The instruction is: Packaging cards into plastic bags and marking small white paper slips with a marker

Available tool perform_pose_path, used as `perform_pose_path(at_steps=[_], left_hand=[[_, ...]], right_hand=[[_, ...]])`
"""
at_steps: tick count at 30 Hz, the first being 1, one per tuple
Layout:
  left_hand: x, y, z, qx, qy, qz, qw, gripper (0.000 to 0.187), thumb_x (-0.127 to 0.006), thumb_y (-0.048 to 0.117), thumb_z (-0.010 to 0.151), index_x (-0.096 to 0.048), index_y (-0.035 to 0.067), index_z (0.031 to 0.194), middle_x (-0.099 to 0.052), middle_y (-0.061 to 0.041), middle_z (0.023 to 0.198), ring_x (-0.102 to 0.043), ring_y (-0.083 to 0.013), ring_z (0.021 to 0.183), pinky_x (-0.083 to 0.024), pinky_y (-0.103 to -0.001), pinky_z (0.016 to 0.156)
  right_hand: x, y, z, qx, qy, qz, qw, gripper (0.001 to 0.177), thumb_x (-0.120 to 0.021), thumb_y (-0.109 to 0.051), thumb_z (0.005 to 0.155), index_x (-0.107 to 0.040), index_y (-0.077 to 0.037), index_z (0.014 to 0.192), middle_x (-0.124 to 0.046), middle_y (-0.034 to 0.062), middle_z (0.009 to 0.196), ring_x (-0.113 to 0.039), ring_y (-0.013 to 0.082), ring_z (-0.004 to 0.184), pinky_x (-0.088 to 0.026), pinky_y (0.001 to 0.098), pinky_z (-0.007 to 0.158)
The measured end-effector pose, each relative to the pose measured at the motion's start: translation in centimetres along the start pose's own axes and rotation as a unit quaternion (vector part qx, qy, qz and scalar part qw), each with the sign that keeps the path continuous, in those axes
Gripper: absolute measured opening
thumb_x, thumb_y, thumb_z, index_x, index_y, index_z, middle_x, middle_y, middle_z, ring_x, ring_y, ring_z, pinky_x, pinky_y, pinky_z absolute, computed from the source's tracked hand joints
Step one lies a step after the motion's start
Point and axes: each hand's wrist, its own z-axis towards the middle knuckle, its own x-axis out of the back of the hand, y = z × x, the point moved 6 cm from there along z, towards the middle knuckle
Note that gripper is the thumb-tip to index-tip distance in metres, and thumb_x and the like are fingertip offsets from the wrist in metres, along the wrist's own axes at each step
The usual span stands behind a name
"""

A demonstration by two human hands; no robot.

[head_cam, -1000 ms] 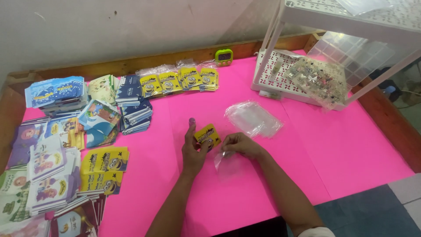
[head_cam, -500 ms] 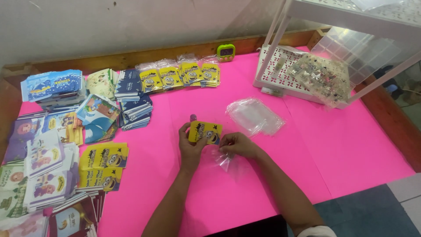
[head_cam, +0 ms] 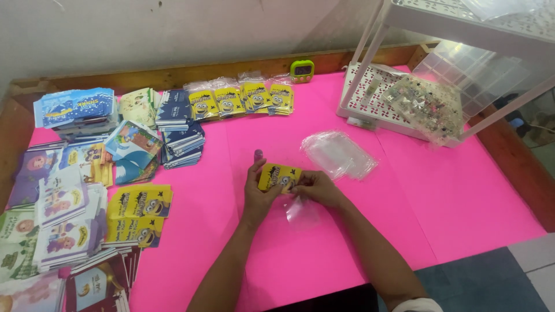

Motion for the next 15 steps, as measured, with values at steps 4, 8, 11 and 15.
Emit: perform_pose_path(at_steps=[4, 8, 11, 15], left_hand=[[0.7, -1.4, 0.7, 0.008, -0.032, 0.018, 0.999, 0.079, -0.071, -0.012, 0.077, -0.046, 0.013, 0.148, -0.063, -0.016, 0.111, -0.069, -0.0240, 0.095, -0.065, -0.035, 0.074], [1.0, -3.0, 1.1, 0.030, -0.060, 0.029, 0.997, 0.066, -0.065, -0.012, 0.079, -0.057, 0.011, 0.140, -0.069, -0.016, 0.107, -0.070, -0.0221, 0.089, -0.066, -0.033, 0.071], [0.9, -2.6, 0.9, 0.032, -0.073, 0.021, 0.997, 0.068, -0.064, -0.011, 0.078, -0.056, 0.011, 0.142, -0.069, -0.014, 0.106, -0.068, -0.0208, 0.089, -0.064, -0.032, 0.071], [0.7, -3.3, 1.0, 0.013, -0.124, 0.087, 0.988, 0.072, -0.063, -0.010, 0.077, -0.056, 0.013, 0.145, -0.070, -0.016, 0.109, -0.069, -0.0244, 0.092, -0.063, -0.036, 0.077]], right_hand=[[0.8, 1.3, 0.1, -0.020, 0.042, 0.030, 0.998, 0.018, -0.086, -0.007, 0.081, -0.073, -0.003, 0.092, -0.074, 0.0124, 0.070, -0.067, 0.0139, 0.054, -0.049, 0.0234, 0.044], [1.6, 1.9, 0.3, -0.023, 0.040, 0.102, 0.994, 0.024, -0.079, -0.003, 0.086, -0.073, 0.001, 0.109, -0.076, 0.0159, 0.076, -0.071, 0.0143, 0.059, -0.055, 0.0213, 0.050], [2.3, 3.2, 0.3, -0.035, 0.005, 0.134, 0.990, 0.024, -0.075, -0.002, 0.088, -0.071, 0.005, 0.111, -0.076, 0.0204, 0.077, -0.075, 0.0205, 0.062, -0.060, 0.0276, 0.052], [1.9, 2.6, -0.7, -0.060, -0.033, 0.114, 0.991, 0.013, -0.075, 0.002, 0.085, -0.075, 0.006, 0.098, -0.074, 0.0146, 0.071, -0.071, 0.0168, 0.054, -0.058, 0.0278, 0.048]])
